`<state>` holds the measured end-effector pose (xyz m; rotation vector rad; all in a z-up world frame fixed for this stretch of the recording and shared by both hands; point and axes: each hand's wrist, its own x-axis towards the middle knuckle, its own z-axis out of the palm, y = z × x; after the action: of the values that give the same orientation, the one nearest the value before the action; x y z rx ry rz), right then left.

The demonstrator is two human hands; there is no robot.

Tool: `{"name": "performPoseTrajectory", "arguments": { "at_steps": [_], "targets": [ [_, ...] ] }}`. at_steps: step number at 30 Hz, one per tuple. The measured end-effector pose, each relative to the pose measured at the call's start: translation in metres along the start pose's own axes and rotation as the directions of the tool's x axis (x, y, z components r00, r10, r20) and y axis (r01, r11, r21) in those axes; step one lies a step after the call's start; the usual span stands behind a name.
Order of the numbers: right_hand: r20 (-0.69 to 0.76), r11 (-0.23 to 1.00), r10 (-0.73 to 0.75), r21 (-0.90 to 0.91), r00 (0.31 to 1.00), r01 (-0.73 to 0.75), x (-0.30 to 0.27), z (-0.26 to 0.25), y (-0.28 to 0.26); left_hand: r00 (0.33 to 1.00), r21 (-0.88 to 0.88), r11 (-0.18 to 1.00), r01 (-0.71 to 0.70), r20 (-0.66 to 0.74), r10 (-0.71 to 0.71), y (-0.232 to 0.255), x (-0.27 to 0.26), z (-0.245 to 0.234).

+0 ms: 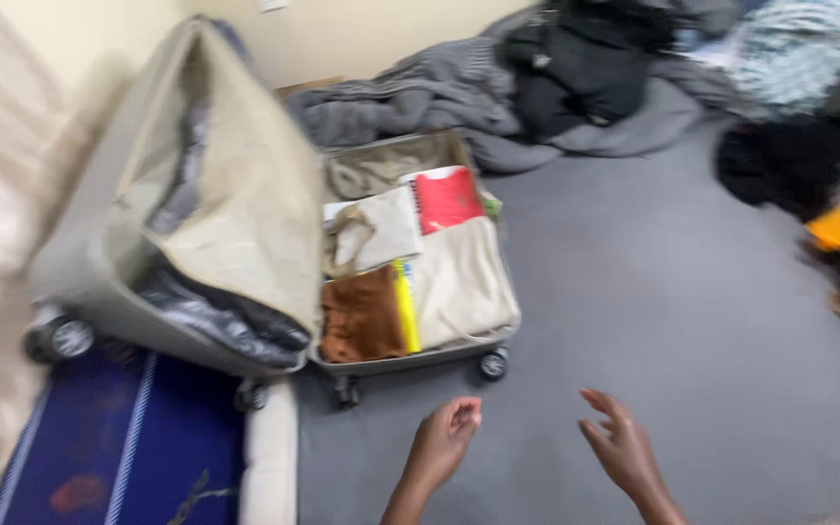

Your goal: The person picks up and folds a white jersey and a neon green tank top on a bed, then places them into an open suitcase.

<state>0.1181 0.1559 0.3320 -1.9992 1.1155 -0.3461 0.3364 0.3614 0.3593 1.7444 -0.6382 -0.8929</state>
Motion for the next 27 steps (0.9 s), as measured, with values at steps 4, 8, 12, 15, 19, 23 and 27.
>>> {"name": "performPoseTrajectory", "arguments": {
  "at_steps": [4, 8, 12, 15, 19, 23, 27],
  "targets": [
    [0.002, 1.0, 0.001, 0.02, 1.0, -0.001, -0.04, -0.039, -0.019, 0.981, 0.199, 0.978, -0.055, 0.193, 0.016, 0.064, -0.001, 0.064],
    [-0.087, 0.995, 0.09, 0.05, 0.992, -0.086, -0.072, -0.084, 0.001, 0.918, 0.154, 0.982, -0.109, 0.394, 0.04, 0.105, -0.031, 0.144],
    [-0.239, 0.968, 0.088, 0.25, 0.967, -0.027, -0.099, -0.139, 0.039, 0.83, 0.238, 0.968, -0.081, 0.554, -0.067, 0.11, -0.061, 0.232],
    [-0.276, 0.957, 0.119, 0.286, 0.954, -0.036, -0.118, -0.183, 0.068, 0.774, 0.147, 0.979, -0.14, 0.633, 0.015, 0.102, -0.066, 0.29],
    [-0.224, 0.939, 0.279, 0.266, 0.934, -0.216, -0.134, -0.249, 0.118, 0.788, 0.104, 0.987, -0.121, 0.614, 0.032, 0.094, -0.066, 0.38],
    [-0.282, 0.961, 0.108, 0.276, 0.953, -0.027, -0.15, -0.309, 0.172, 0.76, 0.084, 0.989, -0.119, 0.649, 0.036, 0.094, -0.055, 0.471],
    [-0.234, 0.983, 0.109, 0.17, 0.966, -0.07, -0.161, -0.365, 0.206, 0.765, -0.063, 0.998, -0.009, 0.642, 0.048, 0.085, -0.039, 0.553]
  ]
}}
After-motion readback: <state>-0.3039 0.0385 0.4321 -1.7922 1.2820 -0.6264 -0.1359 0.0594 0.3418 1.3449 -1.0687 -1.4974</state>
